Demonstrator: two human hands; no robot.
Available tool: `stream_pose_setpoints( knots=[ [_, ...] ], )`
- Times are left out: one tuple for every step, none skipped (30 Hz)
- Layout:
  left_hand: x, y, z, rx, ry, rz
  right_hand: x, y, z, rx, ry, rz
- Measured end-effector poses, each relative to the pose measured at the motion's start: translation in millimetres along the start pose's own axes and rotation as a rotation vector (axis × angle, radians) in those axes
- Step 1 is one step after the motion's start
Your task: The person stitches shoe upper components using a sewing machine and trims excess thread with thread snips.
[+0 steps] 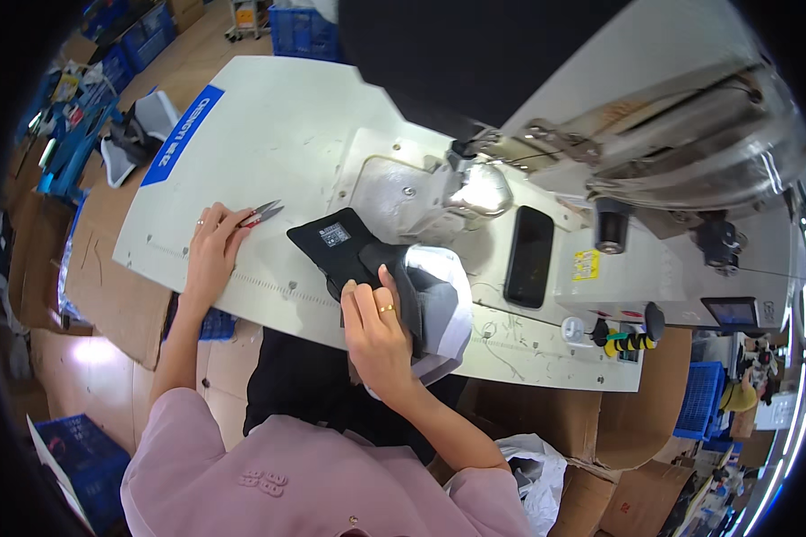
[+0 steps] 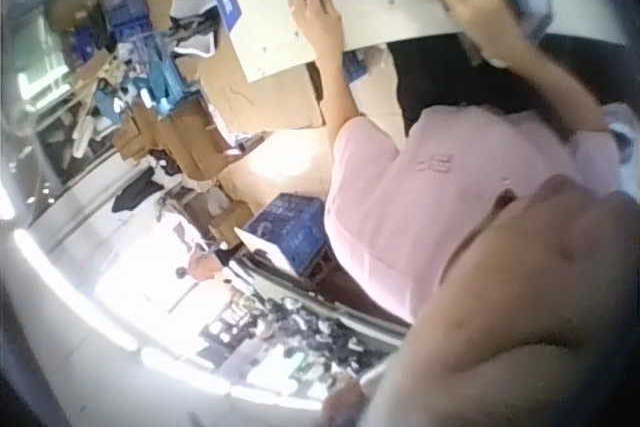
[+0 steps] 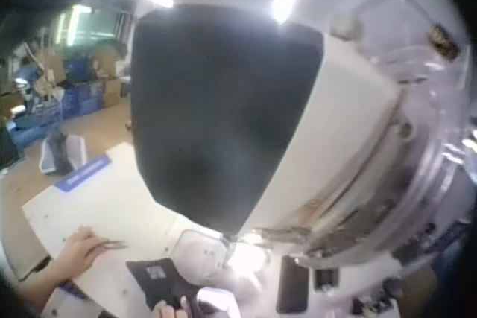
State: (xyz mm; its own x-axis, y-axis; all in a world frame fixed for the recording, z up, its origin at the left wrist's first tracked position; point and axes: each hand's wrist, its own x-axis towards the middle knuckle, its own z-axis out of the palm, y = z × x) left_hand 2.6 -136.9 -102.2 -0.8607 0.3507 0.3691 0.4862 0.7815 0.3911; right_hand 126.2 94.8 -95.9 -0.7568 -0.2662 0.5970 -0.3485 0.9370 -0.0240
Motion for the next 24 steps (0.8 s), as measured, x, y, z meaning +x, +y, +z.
stream_pose_setpoints(
  knots=[
    [-10,-3,2,-0.028,0.051,-0.021,-4,-5,7,0.013,-0.037,-0.022],
    [-19,-3,2,-0.053,0.078,-0.088,-7,-10,12,0.031,-0.096,0.005],
    [-27,1,2,-0.05,0.099,-0.057,-9,-14,16,0.055,-0.175,0.04],
    [-32,9,4,-0.239,0.112,-0.173,-10,-18,20,-0.001,-0.173,0.003],
    [-35,18,5,-0.448,0.113,-0.282,-12,-21,22,-0.008,-0.149,-0.017],
    [-39,26,1,-0.379,0.091,-0.282,-14,-24,24,-0.047,-0.207,-0.007],
    [-43,33,-2,-0.371,0.096,-0.295,-16,-26,26,-0.088,-0.282,0.008],
    [-47,40,-5,-0.326,0.057,-0.16,-18,-26,28,-0.034,-0.233,0.036],
    [-50,45,-7,-0.283,0.008,-0.041,-20,-26,29,-0.011,-0.235,0.017],
    [-52,49,-8,-0.24,-0.002,0.013,-22,-27,31,-0.011,-0.242,0.037],
    [-54,51,-8,-0.246,0.025,0.03,-23,-27,32,-0.027,-0.252,0.067],
    [-57,52,-8,-0.187,-0.015,0.061,-24,-27,33,-0.032,-0.241,0.057],
    [-59,53,-7,-0.142,-0.058,0.078,-25,-27,33,-0.017,-0.23,0.047],
    [-60,54,-3,-0.12,-0.012,0.104,-25,-27,34,-0.033,-0.223,0.037],
    [-61,55,0,-0.112,0.012,0.12,-26,-27,34,-0.037,-0.224,0.047],
    [-62,56,3,-0.117,0.037,0.115,-26,-27,34,-0.052,-0.217,0.027],
    [-61,58,5,-0.134,0.044,0.116,-25,-27,34,-0.041,-0.229,0.036],
    [-60,59,5,-0.128,0.066,0.111,-25,-27,33,-0.037,-0.243,0.055],
    [-58,61,6,-0.162,0.096,0.084,-25,-27,33,-0.038,-0.238,0.042],
    [-55,62,5,-0.228,0.119,0.072,-25,-28,33,-0.043,-0.225,0.043],
    [-52,63,3,-0.198,0.126,0.063,-25,-28,33,-0.044,-0.219,0.065],
    [-50,63,1,-0.21,0.125,0.037,-25,-28,33,-0.048,-0.207,0.048],
    [-47,63,0,-0.227,0.102,-0.019,-26,-28,32,-0.07,-0.209,0.05],
    [-47,64,-1,-0.225,0.125,0.013,-26,-28,32,-0.09,-0.217,0.062]
  ],
)
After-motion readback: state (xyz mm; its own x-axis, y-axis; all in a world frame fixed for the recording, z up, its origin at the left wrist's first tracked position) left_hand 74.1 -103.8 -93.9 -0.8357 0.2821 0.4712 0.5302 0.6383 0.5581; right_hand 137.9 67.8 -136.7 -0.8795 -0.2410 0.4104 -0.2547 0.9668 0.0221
